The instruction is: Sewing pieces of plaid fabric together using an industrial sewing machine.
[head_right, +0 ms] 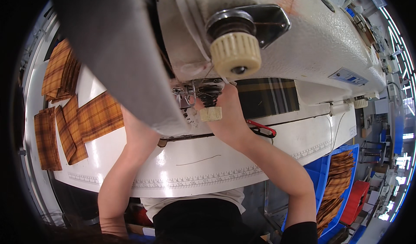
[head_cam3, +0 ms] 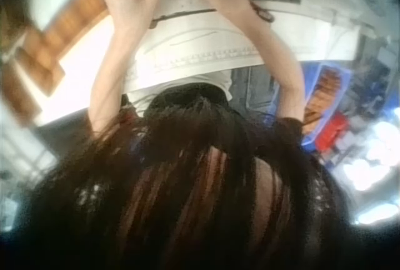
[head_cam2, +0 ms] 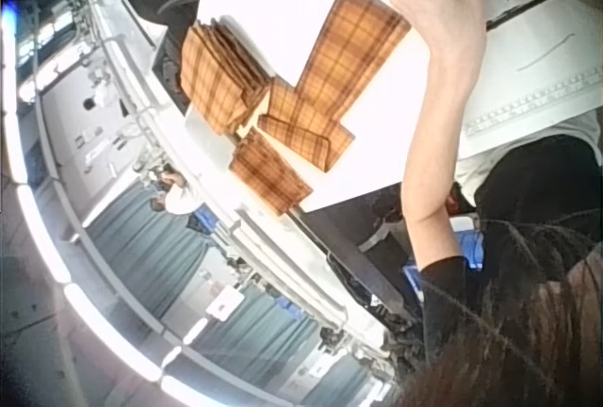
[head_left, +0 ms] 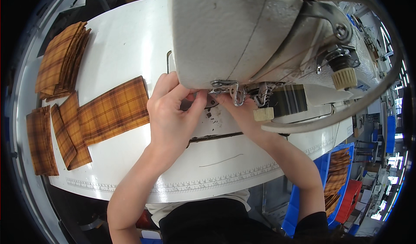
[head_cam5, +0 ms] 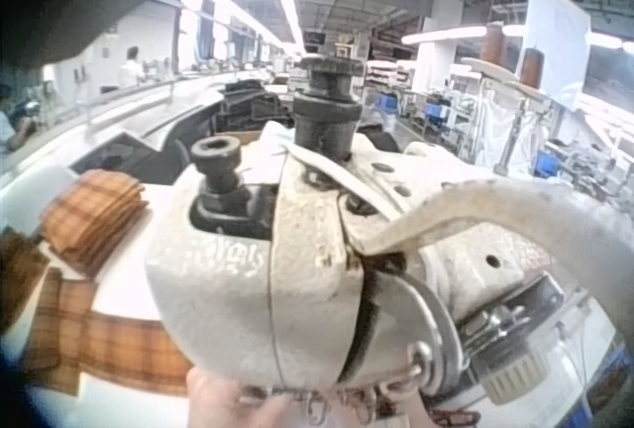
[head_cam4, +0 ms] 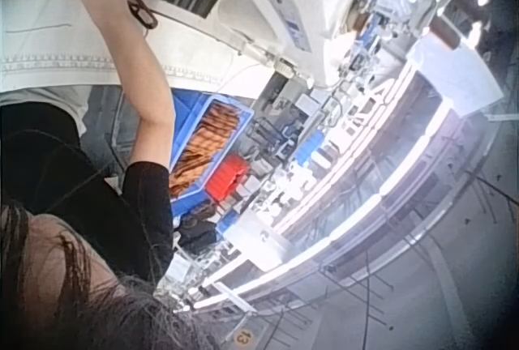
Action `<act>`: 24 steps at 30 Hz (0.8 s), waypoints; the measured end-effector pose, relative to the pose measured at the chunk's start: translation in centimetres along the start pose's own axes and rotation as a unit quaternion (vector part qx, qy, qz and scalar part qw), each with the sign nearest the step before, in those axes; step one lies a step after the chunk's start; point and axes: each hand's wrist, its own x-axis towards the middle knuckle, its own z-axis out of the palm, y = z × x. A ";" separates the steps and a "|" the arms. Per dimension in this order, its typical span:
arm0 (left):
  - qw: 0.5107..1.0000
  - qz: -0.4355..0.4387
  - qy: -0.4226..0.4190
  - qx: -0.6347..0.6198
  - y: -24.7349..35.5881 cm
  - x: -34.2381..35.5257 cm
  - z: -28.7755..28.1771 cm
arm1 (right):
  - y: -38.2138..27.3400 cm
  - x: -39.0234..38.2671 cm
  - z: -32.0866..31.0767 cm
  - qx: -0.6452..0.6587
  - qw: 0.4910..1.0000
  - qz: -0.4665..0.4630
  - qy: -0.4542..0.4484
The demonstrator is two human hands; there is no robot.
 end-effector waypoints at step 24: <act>0.948 -0.078 -0.302 -0.054 1.2 -4.0 -4.2 | -4.4 -5.6 -0.5 -0.277 0.906 -0.289 -0.140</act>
